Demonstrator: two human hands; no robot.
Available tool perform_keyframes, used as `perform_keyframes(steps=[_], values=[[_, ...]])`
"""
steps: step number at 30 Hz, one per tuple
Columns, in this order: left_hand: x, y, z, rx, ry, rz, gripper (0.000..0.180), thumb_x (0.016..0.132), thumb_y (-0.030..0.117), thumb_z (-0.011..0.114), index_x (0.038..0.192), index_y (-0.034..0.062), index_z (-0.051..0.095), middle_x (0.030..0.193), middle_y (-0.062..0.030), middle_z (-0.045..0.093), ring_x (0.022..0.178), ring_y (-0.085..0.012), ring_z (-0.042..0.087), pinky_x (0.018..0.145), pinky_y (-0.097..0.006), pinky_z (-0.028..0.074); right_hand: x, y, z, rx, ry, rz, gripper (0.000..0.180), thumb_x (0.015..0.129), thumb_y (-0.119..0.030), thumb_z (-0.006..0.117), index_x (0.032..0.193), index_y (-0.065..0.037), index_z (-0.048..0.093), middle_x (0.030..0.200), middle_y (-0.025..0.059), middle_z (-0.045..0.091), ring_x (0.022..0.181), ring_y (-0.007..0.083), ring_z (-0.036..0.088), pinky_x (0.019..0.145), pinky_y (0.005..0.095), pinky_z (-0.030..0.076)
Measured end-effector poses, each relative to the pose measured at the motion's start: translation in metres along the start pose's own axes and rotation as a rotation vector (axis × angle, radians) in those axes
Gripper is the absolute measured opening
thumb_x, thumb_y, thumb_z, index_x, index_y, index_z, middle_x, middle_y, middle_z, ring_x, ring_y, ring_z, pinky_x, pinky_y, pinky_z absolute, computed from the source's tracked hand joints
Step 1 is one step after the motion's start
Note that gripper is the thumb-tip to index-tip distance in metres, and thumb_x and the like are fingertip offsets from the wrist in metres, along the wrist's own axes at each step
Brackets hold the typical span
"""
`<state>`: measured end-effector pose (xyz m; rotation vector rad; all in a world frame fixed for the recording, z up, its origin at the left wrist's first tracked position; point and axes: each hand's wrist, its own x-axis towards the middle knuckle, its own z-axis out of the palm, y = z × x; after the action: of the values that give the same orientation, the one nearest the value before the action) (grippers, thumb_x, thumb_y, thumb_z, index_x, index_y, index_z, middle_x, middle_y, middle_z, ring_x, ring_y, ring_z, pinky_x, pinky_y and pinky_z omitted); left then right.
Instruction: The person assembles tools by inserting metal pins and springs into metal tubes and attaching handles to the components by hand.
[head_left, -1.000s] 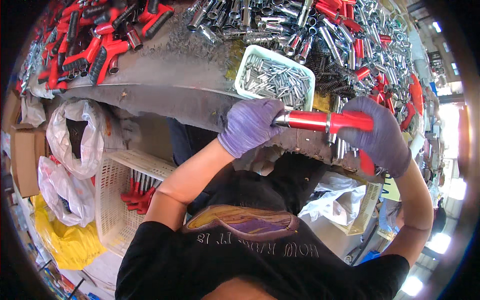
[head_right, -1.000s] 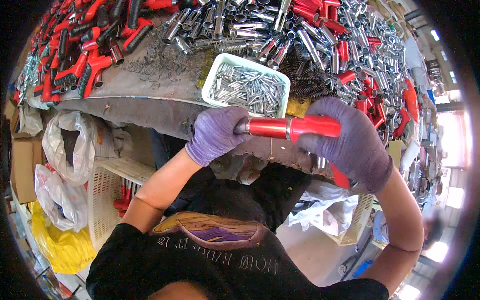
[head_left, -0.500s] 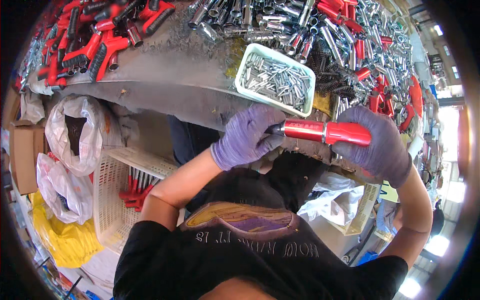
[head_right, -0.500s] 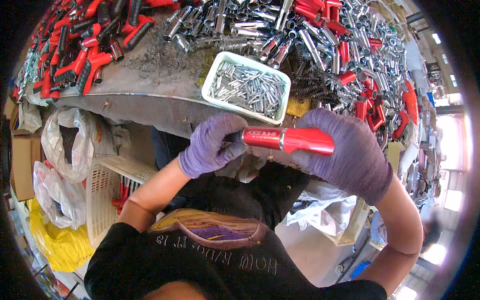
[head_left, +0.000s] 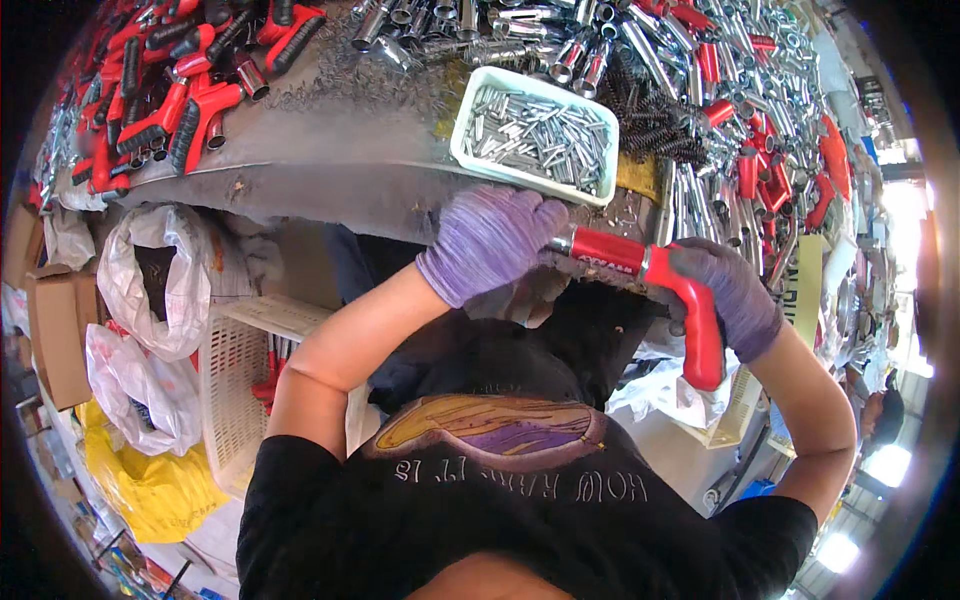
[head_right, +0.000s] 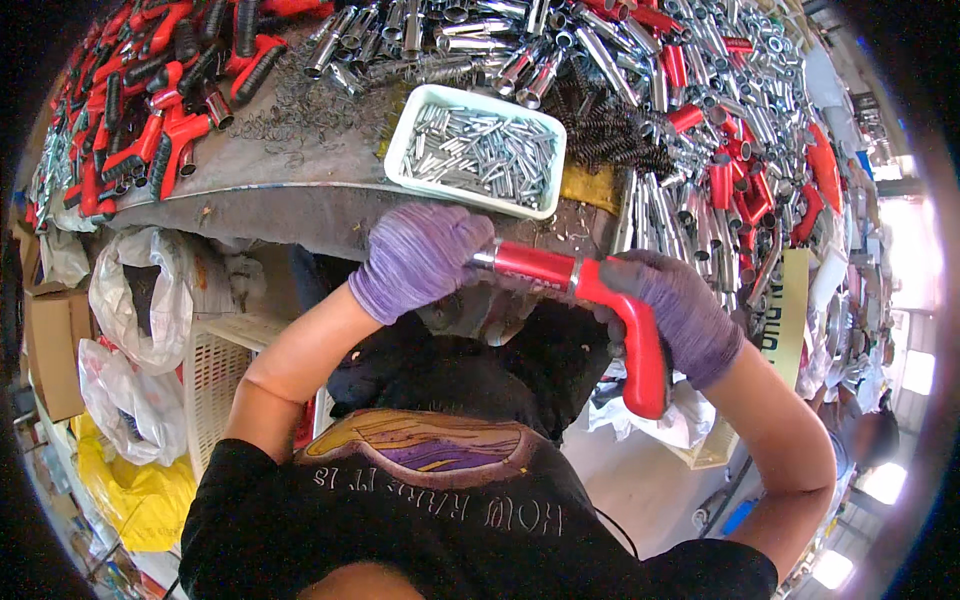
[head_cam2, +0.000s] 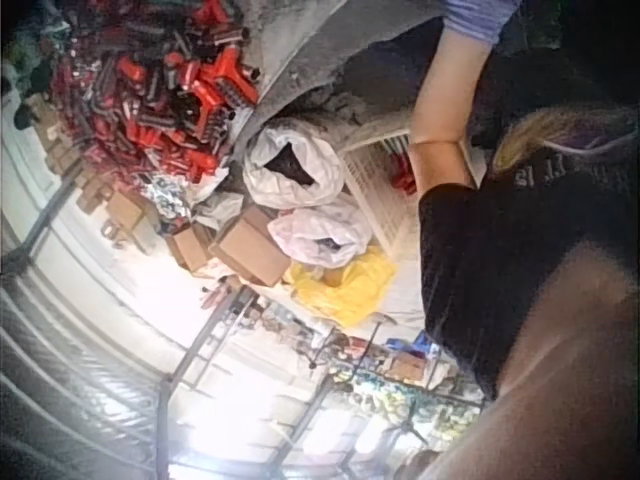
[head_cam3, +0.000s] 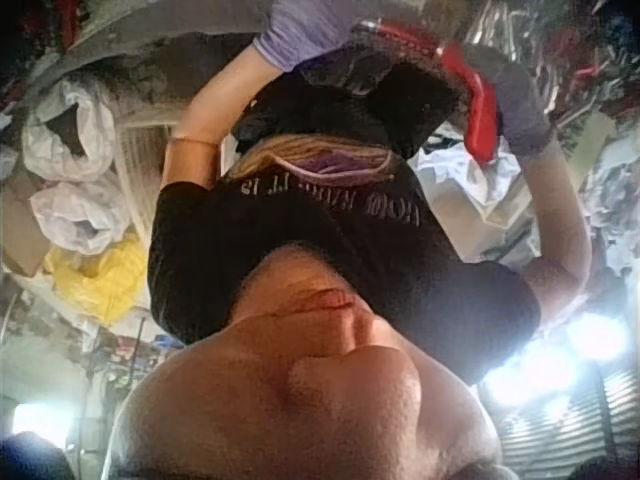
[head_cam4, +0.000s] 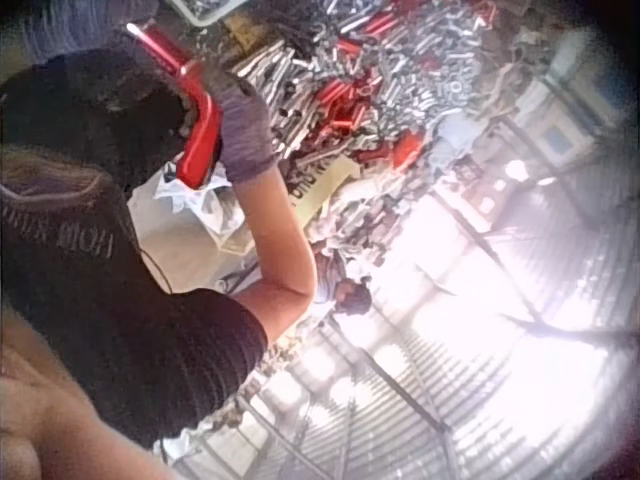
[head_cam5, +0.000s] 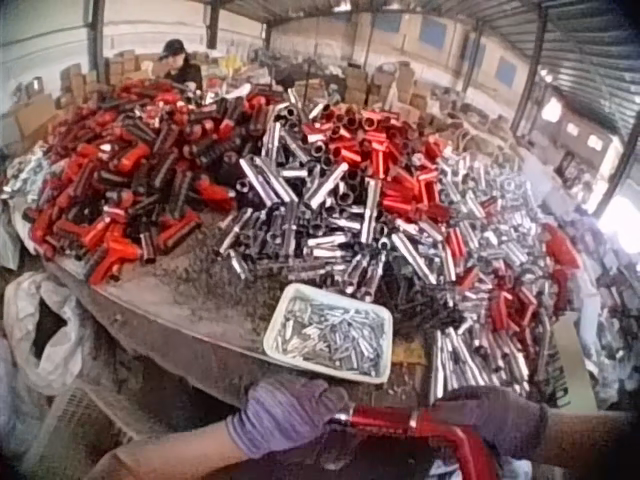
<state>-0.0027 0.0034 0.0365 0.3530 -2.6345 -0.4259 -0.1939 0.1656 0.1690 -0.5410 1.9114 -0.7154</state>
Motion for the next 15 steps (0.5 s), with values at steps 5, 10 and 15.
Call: perform_keyframes(steps=[5, 10, 15], values=[[0.002, -0.012, -0.004, -0.124, 0.171, 0.085, 0.038, 0.065, 0.025, 0.072, 0.099, 0.0124, 0.06, 0.084, -0.0089, 0.062, 0.073, -0.0294, 0.063, 0.062, -0.04, 0.05, -0.007, -0.008, 0.001, -0.618, 0.011, -0.77, 0.047, 0.075, -0.023, 0.072, 0.115, -0.007, 0.055, 0.087, 0.0088, 0.063, 0.071, 0.0201, 0.063, 0.064, 0.036, 0.052], [0.007, -0.014, 0.0, -0.061, -0.018, 0.106, 0.038, 0.067, 0.027, 0.071, 0.101, 0.0118, 0.06, 0.087, -0.0105, 0.064, 0.076, -0.0285, 0.063, 0.066, -0.039, 0.05, 0.004, 0.003, 0.003, -0.929, 0.103, -0.932, 0.041, 0.074, -0.024, 0.073, 0.109, -0.009, 0.058, 0.085, 0.0088, 0.062, 0.068, 0.0237, 0.062, 0.069, 0.0394, 0.053], [0.0, -0.018, 0.008, -0.052, 0.2, 0.191, 0.036, 0.072, 0.035, 0.066, 0.099, 0.0125, 0.059, 0.083, -0.0076, 0.063, 0.078, -0.026, 0.064, 0.066, -0.041, 0.05, -0.008, -0.003, 0.004, -0.092, -0.151, -0.191, 0.048, 0.074, -0.029, 0.074, 0.111, -0.004, 0.057, 0.084, 0.0083, 0.062, 0.072, 0.0222, 0.062, 0.072, 0.0342, 0.052]])
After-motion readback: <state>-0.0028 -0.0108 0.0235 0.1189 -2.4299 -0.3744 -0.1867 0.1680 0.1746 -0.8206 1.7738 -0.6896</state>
